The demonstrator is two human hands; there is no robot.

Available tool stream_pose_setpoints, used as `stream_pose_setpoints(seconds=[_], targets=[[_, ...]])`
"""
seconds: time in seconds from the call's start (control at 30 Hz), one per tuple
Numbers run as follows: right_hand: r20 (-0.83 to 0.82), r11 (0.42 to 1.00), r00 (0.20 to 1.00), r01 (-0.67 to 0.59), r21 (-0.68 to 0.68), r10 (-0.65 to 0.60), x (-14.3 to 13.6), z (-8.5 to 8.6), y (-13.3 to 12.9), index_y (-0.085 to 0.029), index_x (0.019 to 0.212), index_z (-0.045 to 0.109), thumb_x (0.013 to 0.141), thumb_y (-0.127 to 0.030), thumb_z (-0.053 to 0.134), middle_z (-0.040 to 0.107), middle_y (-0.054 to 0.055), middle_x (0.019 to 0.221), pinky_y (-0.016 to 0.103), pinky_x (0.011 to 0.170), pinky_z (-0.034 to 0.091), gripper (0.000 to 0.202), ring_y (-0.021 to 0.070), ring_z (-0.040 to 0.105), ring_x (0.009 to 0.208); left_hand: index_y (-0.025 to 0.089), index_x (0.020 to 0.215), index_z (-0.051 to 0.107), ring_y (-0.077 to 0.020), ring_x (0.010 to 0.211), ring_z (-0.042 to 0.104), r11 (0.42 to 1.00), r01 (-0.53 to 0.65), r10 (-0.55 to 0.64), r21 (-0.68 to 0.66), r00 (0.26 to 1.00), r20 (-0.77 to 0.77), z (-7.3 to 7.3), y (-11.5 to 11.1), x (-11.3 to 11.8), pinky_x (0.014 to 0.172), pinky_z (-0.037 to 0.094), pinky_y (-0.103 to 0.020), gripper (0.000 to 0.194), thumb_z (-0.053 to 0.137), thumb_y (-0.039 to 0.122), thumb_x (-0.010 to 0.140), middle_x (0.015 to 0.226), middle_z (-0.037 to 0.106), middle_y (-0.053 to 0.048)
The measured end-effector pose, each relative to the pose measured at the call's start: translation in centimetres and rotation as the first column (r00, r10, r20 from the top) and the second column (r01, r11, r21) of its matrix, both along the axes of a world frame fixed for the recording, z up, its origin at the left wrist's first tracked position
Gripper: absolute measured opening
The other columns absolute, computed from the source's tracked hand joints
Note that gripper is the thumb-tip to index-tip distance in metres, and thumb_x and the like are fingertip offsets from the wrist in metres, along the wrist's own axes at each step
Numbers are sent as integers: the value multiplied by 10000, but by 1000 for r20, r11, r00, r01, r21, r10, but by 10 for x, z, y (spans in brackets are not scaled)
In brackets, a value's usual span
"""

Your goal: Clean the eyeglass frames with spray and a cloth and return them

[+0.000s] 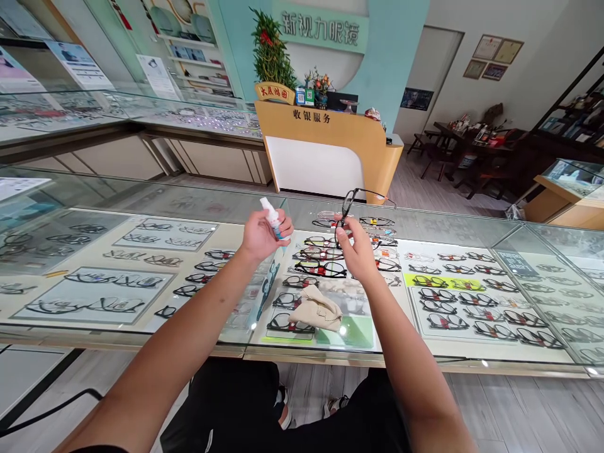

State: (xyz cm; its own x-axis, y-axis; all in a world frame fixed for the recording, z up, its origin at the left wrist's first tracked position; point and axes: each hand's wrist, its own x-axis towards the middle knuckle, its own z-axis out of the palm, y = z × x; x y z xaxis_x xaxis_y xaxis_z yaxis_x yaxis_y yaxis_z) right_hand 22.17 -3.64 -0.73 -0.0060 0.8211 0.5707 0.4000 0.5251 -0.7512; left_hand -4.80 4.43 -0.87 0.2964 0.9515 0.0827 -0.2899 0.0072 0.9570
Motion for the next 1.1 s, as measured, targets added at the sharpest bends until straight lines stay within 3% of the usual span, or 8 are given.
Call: stream_pose_setpoints(seconds=[0.13,0.23,0.4,0.5,0.57,0.7,0.93,1.1], targets=[[-22,998,999,-49,-27,48,-2,4,-5,-263,1331,689,1147,-570,508,763,116,1431,443,1020,560,401,273,726,1129,285,629,291,-130,460,246,981,190,-185,-39,977,108,16,-16,-3,395,219,-294,885,204,1157,761,539,210,43],[-18,993,995,-98,-61,97,-4,7,-9,-271,1348,695,1150,-587,494,760,113,1415,452,1026,554,424,270,718,1090,303,582,220,-133,420,202,973,223,-219,-66,974,64,17,-19,-3,377,224,-326,911,6,1185,662,479,137,43],[-1,980,986,-168,-108,168,-10,7,-14,-291,1365,717,1152,-614,480,771,89,1323,448,1002,558,454,260,696,1018,312,531,223,-138,382,176,941,325,-321,-98,945,61,14,-19,-2,370,225,-349,922,-57,1187,611,421,107,36],[-21,964,974,-227,-140,226,-14,6,-17,-298,1364,728,1156,-606,485,771,80,1280,438,988,560,444,258,689,1013,310,504,256,-134,353,197,920,391,-390,-29,920,44,13,-22,3,393,280,-367,918,-23,1165,682,395,139,31],[-49,945,960,-281,-165,277,-18,6,-20,-303,1358,732,1156,-604,493,771,74,1275,433,989,564,435,254,690,1011,291,485,317,-122,342,221,918,394,-394,43,919,-2,12,-25,10,414,279,-352,925,105,1150,757,384,189,26],[-83,901,926,-379,-211,370,-27,5,-26,-306,1327,749,1147,-629,502,768,69,1310,437,1007,582,445,246,707,1000,255,483,423,-100,341,256,961,258,-247,104,963,-106,4,-29,25,428,224,-317,907,370,1099,812,374,272,20],[-118,871,904,-427,-242,410,-37,5,-31,-315,1280,780,1113,-707,516,766,66,1094,446,934,622,501,263,712,961,240,503,456,-104,362,323,985,162,-149,64,975,-166,-14,-26,34,434,239,-311,862,460,1025,860,400,353,-2],[-151,839,877,-481,-255,456,-39,10,-33,-311,1253,788,1092,-736,538,771,70,1150,455,961,630,518,262,716,988,241,606,476,-101,356,345,997,65,-60,34,987,-146,-18,-25,37,400,236,-302,839,486,1049,830,447,417,9]])
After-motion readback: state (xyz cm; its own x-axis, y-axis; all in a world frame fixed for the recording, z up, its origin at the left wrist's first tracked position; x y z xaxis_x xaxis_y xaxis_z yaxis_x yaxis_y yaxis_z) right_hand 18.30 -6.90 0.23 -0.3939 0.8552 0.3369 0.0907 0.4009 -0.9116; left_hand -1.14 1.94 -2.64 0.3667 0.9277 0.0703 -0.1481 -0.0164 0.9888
